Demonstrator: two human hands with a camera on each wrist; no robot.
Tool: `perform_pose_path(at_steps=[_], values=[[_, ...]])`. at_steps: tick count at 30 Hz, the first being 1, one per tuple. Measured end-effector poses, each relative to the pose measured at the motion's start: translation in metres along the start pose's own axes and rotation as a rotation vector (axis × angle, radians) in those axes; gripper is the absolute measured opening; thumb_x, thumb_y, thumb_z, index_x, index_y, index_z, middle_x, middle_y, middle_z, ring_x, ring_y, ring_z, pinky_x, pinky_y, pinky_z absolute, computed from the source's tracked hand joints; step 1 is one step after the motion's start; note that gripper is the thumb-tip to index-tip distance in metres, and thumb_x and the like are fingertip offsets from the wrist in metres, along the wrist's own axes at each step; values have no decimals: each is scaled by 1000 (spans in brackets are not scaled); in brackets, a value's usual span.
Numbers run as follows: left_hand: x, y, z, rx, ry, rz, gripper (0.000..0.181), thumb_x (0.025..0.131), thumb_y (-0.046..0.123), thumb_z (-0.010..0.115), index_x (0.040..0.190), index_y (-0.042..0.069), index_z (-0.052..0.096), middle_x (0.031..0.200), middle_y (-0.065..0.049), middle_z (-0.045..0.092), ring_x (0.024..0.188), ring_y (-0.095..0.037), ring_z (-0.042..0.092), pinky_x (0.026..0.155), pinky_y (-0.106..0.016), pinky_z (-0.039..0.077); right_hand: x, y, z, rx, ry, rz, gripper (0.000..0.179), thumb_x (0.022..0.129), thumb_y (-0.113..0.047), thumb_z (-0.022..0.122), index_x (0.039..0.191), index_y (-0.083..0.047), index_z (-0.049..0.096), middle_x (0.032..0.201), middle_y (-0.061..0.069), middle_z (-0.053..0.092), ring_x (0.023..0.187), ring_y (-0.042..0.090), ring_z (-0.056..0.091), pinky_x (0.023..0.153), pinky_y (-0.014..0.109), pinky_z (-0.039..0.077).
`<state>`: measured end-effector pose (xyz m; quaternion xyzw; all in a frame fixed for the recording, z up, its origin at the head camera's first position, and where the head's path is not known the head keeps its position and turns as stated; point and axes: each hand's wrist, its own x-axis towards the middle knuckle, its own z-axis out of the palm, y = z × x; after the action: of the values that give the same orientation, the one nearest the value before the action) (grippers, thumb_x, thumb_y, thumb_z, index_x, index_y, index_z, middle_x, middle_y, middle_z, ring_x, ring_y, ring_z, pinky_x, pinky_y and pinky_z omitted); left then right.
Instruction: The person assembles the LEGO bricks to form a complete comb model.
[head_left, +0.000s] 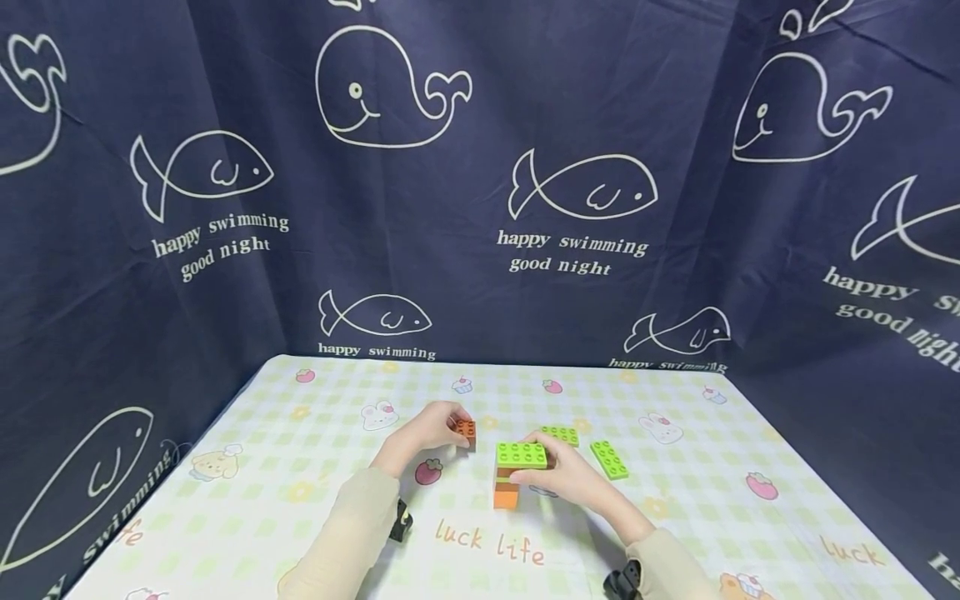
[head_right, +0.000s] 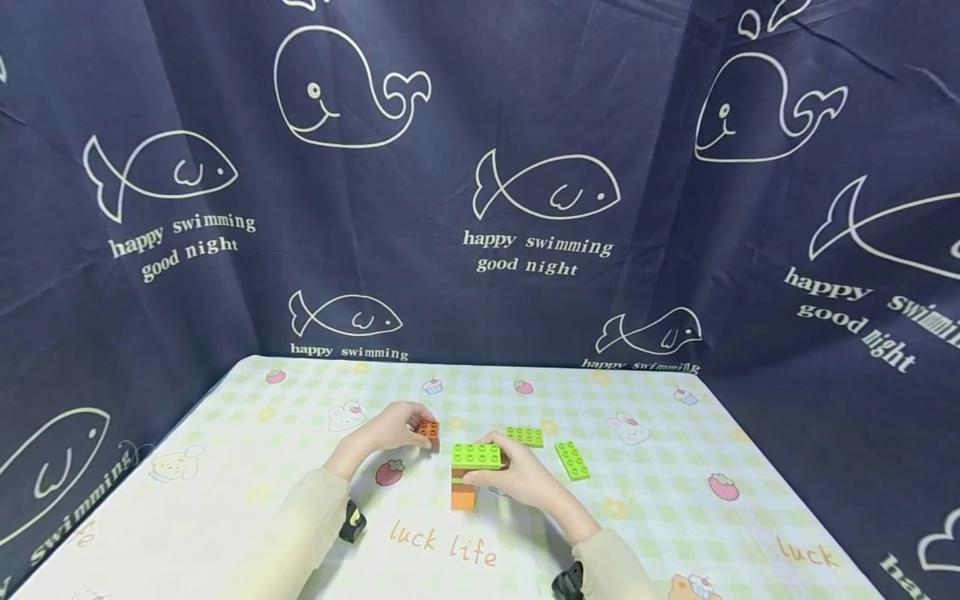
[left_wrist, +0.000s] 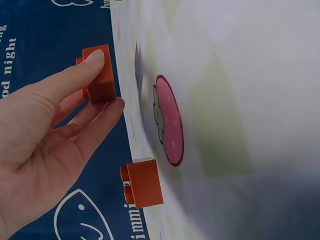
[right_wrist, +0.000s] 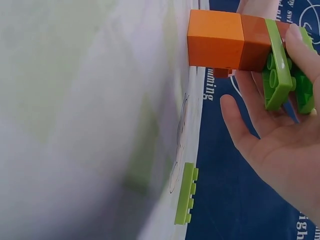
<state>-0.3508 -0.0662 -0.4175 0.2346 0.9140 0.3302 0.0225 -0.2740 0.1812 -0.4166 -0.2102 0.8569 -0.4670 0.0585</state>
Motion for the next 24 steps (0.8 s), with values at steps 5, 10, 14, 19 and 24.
perform_pose_path(at_steps=[5,10,14,19,24], values=[[-1,2,0,-14,-12,-8,32,73,12,79,102,5,66,94,-4,66,82,-13,57,77,-28,50,1,1,0,15,-7,-6,40,79,-36,73,111,-18,56,97,0,65,85,16,61,75,27,50],[-3,7,-1,-20,-16,-2,33,74,15,79,102,7,66,93,-3,66,83,-13,58,78,-28,50,1,-1,0,46,-5,-2,41,79,-35,74,111,-16,56,99,2,65,86,17,61,75,27,51],[-4,10,-2,-26,-18,12,34,74,15,79,104,7,66,95,-3,67,85,-13,59,79,-29,50,1,-1,0,35,1,3,41,79,-36,74,110,-16,56,99,2,65,87,17,61,76,27,50],[-7,12,0,-12,-25,61,35,75,17,78,106,7,66,97,-2,68,86,-13,59,79,-28,50,1,0,0,21,-3,1,40,79,-36,73,110,-17,56,97,1,64,84,16,61,73,26,50],[-11,15,-1,-13,-21,93,35,76,19,78,107,7,66,97,-2,68,87,-14,60,80,-29,50,1,0,1,16,-5,-19,39,80,-37,73,109,-17,56,96,1,64,82,15,61,71,25,50]])
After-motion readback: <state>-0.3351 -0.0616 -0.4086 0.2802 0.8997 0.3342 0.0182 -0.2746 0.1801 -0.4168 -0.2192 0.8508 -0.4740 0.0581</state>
